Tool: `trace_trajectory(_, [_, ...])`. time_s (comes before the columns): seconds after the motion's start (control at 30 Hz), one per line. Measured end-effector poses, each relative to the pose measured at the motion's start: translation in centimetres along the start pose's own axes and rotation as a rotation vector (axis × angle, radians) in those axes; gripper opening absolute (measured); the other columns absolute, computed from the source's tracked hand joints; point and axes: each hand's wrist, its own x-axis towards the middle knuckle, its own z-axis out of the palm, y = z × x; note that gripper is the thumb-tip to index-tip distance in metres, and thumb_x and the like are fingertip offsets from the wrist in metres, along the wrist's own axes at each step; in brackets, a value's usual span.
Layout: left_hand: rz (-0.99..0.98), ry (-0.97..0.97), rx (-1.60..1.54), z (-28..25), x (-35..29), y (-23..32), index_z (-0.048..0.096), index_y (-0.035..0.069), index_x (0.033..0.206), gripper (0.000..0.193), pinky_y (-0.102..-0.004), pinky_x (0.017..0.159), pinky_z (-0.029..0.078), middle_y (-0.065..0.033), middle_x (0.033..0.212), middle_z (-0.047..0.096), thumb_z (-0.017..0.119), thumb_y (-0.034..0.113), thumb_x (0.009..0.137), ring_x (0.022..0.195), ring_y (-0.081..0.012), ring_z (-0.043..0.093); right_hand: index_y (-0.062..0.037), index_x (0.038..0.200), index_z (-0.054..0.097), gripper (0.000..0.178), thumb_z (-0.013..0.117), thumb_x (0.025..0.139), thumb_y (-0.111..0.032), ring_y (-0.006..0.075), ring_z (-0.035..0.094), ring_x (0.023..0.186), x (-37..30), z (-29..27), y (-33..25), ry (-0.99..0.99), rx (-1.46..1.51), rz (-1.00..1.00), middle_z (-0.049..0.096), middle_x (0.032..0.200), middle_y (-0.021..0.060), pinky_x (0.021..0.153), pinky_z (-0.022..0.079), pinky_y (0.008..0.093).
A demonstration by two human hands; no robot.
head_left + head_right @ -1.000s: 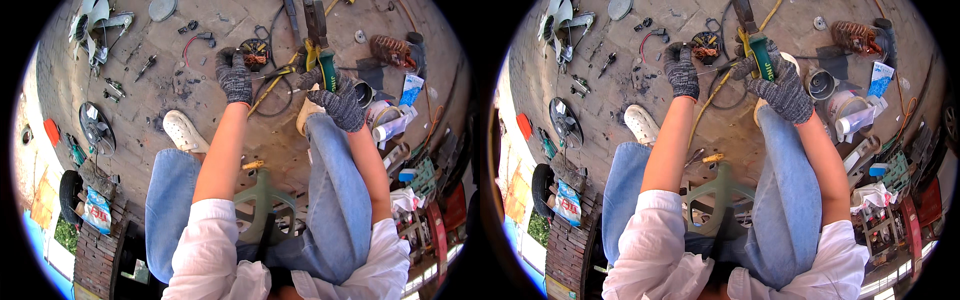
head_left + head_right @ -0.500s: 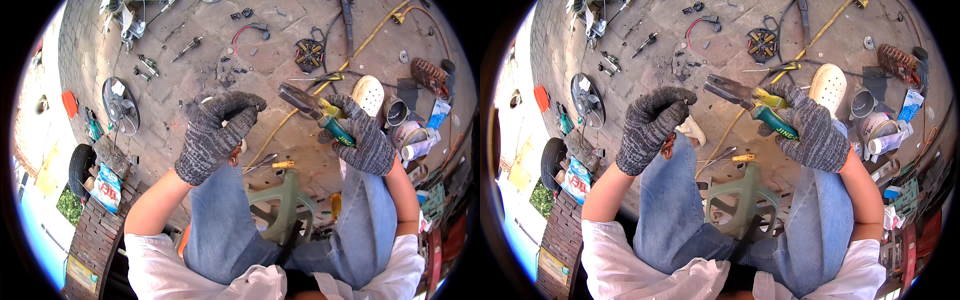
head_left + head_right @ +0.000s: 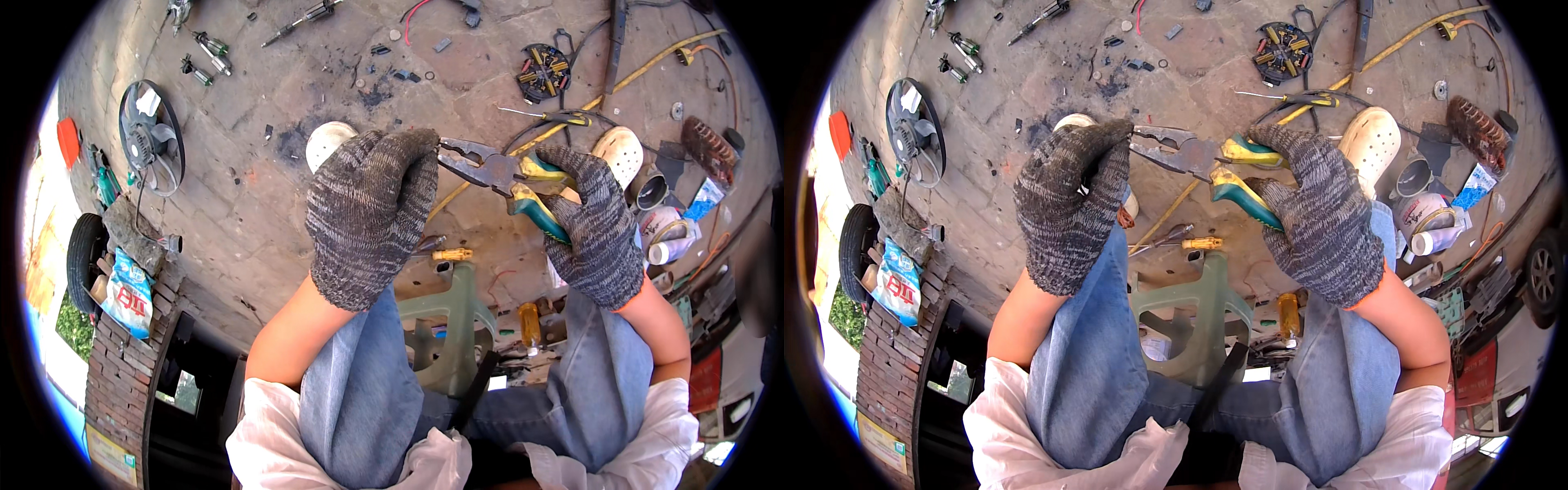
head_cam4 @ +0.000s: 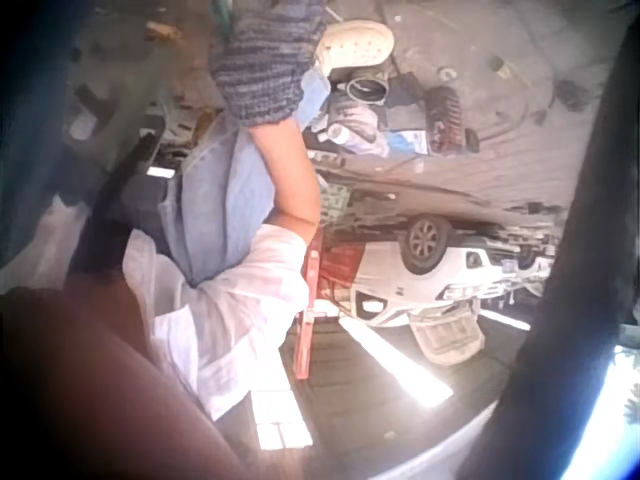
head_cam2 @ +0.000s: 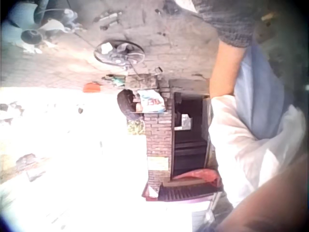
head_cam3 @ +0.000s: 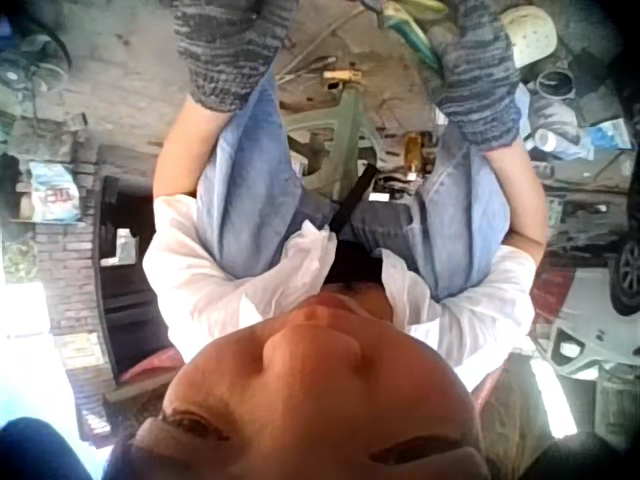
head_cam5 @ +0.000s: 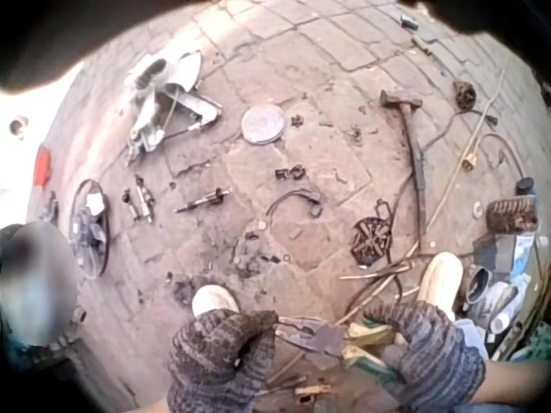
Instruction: The person sits on a low stool and uses pliers to strip the insulation from a copper wire. They then use a screwdriver to twist the exposed strands and manipulate a small orange component. Finally, they use the pliers to adjust a black circular electronic part with multiple yellow connectors.
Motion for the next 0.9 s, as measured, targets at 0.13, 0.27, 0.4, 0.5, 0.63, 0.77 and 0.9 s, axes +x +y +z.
trace_trajectory(0.13, [-0.036, -0.019, 0.040, 0.0, -0.4, -0.5, 0.063, 0.009, 0.093, 0.016, -0.0384, 0.063, 0.049, -0.0106, 0.081, 0.064, 0.064, 0.010, 0.077, 0.071, -0.0286, 0.062, 0.0026, 0.103, 0.063, 0.038, 0.066, 0.065, -0.001, 0.0355, 0.054, 0.105, 0.0, 1.1, -0.2, 0.028, -0.003, 0.064, 0.054, 0.116, 0.0185, 0.090, 0.043, 0.0414])
trace_trajectory(0.27, [-0.119, -0.154, 0.104, -0.7, -0.4, 0.0, 0.065, 0.007, 0.095, 0.017, -0.0368, 0.069, 0.050, -0.0124, 0.086, 0.064, 0.063, 0.007, 0.079, 0.079, -0.0292, 0.063, 0.0035, 0.101, 0.063, 0.035, 0.065, 0.066, -0.001, 0.0338, 0.057, 0.099, 0.3, 0.9, -0.7, -0.021, -0.078, 0.024, 0.055, 0.113, 0.0183, 0.086, 0.046, 0.0404])
trace_trajectory(0.4, [-0.091, -0.235, 0.103, -1.6, -0.4, 0.1, 0.065, 0.006, 0.097, 0.019, -0.0379, 0.074, 0.050, -0.0137, 0.089, 0.064, 0.062, 0.004, 0.078, 0.084, -0.0303, 0.063, 0.0004, 0.098, 0.064, 0.030, 0.064, 0.068, -0.003, 0.0319, 0.060, 0.093, -0.1, 1.2, -0.6, -0.092, -0.089, 0.076, 0.056, 0.112, 0.0180, 0.079, 0.049, 0.0388])
trace_trajectory(0.5, [-0.079, -0.300, 0.099, -2.2, -0.7, 0.6, 0.065, 0.006, 0.097, 0.020, -0.0389, 0.075, 0.049, -0.0140, 0.090, 0.063, 0.063, 0.004, 0.077, 0.084, -0.0311, 0.062, -0.0024, 0.098, 0.065, 0.030, 0.063, 0.068, -0.006, 0.0313, 0.060, 0.089, -0.6, 1.3, 0.1, -0.161, -0.093, 0.065, 0.056, 0.110, 0.0170, 0.075, 0.050, 0.0379])
trace_trajectory(0.63, [-0.048, -0.307, 0.079, -2.4, -1.1, 0.6, 0.065, 0.005, 0.096, 0.019, -0.0386, 0.075, 0.049, -0.0138, 0.089, 0.064, 0.063, 0.003, 0.077, 0.084, -0.0310, 0.062, -0.0037, 0.097, 0.065, 0.029, 0.063, 0.069, -0.008, 0.0308, 0.061, 0.088, -0.9, 1.2, 0.3, -0.219, -0.014, 0.066, 0.057, 0.108, 0.0162, 0.074, 0.050, 0.0375])
trace_trajectory(0.77, [-0.089, -0.343, -0.034, -2.6, -1.2, 0.3, 0.066, 0.004, 0.093, 0.017, -0.0372, 0.075, 0.049, -0.0133, 0.087, 0.065, 0.062, 0.003, 0.077, 0.082, -0.0297, 0.063, -0.0059, 0.100, 0.065, 0.032, 0.063, 0.068, -0.010, 0.0315, 0.061, 0.090, -1.8, 1.8, 1.0, -0.366, 0.115, 0.119, 0.057, 0.108, 0.0175, 0.076, 0.050, 0.0374])
trace_trajectory(0.9, [-0.129, -0.421, -0.159, -2.9, -1.3, 0.1, 0.066, 0.003, 0.093, 0.016, -0.0357, 0.075, 0.049, -0.0125, 0.083, 0.065, 0.062, 0.003, 0.078, 0.081, -0.0274, 0.064, -0.0068, 0.105, 0.064, 0.037, 0.062, 0.069, -0.013, 0.0335, 0.060, 0.091, -2.5, 2.6, 2.4, -0.410, 0.356, 0.026, 0.057, 0.107, 0.0181, 0.079, 0.049, 0.0377])
